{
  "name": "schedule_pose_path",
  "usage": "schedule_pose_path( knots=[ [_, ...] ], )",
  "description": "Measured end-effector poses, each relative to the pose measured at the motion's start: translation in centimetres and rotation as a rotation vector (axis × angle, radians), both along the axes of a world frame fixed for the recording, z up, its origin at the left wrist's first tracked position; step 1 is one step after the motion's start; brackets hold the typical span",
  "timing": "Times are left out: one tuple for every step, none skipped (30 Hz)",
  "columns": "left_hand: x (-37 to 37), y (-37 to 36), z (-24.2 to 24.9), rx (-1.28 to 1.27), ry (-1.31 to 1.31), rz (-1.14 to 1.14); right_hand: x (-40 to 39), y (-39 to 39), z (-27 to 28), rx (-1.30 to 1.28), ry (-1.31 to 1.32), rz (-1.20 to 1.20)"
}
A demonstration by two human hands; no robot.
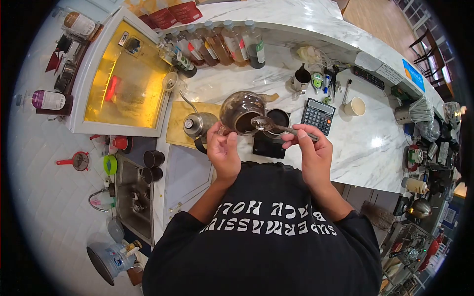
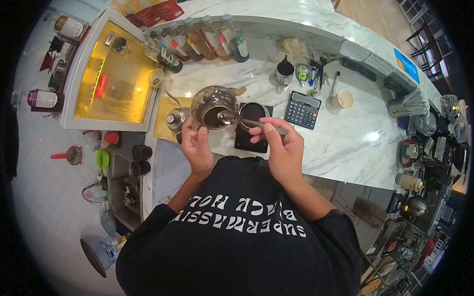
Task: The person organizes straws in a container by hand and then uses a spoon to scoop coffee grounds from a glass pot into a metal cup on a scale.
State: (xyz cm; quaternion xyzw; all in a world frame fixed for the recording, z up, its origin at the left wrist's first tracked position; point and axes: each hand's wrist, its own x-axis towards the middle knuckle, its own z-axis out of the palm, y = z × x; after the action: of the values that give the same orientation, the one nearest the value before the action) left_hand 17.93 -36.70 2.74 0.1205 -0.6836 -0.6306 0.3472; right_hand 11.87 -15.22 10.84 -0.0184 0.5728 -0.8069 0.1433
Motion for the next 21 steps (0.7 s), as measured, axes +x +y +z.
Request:
schedule_pose_path(
  knots=[
    [-0.1, -0.1, -0.3, 0.022, 0.027, -0.001, -0.1, 0.4, -0.2, -0.022, 0.003, -0.018],
    [-0.2, -0.1, -0.3, 0.027, 0.025, -0.002, -0.2, 0.8, -0.4, -0.044, 0.007, -0.036],
    [-0.3, -0.1, -0.2, 0.054, 0.012, 0.014, -0.3, 1.2, -0.2, 0.003, -0.001, -0.053],
    [-0.3, -0.1, -0.1, 0.079, -0.001, 0.029, -0.5, 1.6, -0.4, 0.008, -0.004, -0.055],
    [-0.2, -0.2, -0.2, 0.063, 0.002, 0.035, -0.7, 1.9, -0.8, 0.024, 0.008, -0.083],
    [-0.2, -0.3, -0.2, 0.065, 0.000, 0.032, -0.8, 2.2, -1.4, 0.040, 0.019, -0.112],
    [-0.2, -0.4, -0.2, 0.054, 0.006, 0.031, -0.9, 2.5, -2.2, 0.060, 0.024, -0.141],
    [-0.1, -0.4, -0.2, 0.043, 0.011, 0.029, -1.0, 2.6, -2.9, 0.062, 0.021, -0.143],
    [-0.1, -0.3, -0.3, 0.044, 0.007, 0.028, -1.0, 2.6, -3.6, 0.108, 0.070, -0.176],
    [-0.2, -0.2, -0.3, 0.048, 0.006, 0.027, -0.9, 2.6, -4.4, 0.154, 0.120, -0.209],
    [-0.2, -0.1, -0.4, 0.051, 0.007, 0.026, -0.8, 2.5, -5.2, 0.192, 0.239, -0.187],
    [-0.2, -0.1, -0.4, 0.051, 0.006, 0.027, -0.9, 3.1, -5.5, 0.480, 0.393, -0.111],
    [-0.2, -0.1, -0.4, 0.047, 0.001, 0.020, -1.3, 3.4, -5.7, 0.656, 0.710, -0.093],
    [-0.2, -0.1, -0.4, 0.042, -0.004, 0.014, -1.7, 3.5, -5.7, 0.826, 1.031, -0.073],
    [-0.1, -0.2, -0.4, 0.041, -0.003, 0.015, -1.6, 3.4, -5.5, 0.825, 1.031, -0.073],
    [-0.1, -0.2, -0.3, 0.044, -0.010, 0.016, -1.3, 3.4, -5.0, 0.820, 1.050, -0.108],
    [-0.1, -0.3, -0.3, 0.048, -0.018, 0.015, -1.1, 3.3, -4.4, 0.816, 1.067, -0.144],
    [-0.2, -0.3, -0.4, 0.048, -0.020, 0.014, -1.2, 3.2, -3.9, 0.817, 1.065, -0.145],
    [-0.3, -0.4, -0.5, 0.054, -0.028, 0.026, -1.2, 3.1, -3.4, 0.749, 1.042, -0.190],
    [-0.4, -0.5, -0.7, 0.060, -0.035, 0.036, -1.2, 3.0, -2.7, 0.681, 1.018, -0.236],
    [-0.5, -0.6, -1.0, 0.059, -0.036, 0.032, -1.2, 2.9, -1.8, 0.634, 1.009, -0.243]
  ],
)
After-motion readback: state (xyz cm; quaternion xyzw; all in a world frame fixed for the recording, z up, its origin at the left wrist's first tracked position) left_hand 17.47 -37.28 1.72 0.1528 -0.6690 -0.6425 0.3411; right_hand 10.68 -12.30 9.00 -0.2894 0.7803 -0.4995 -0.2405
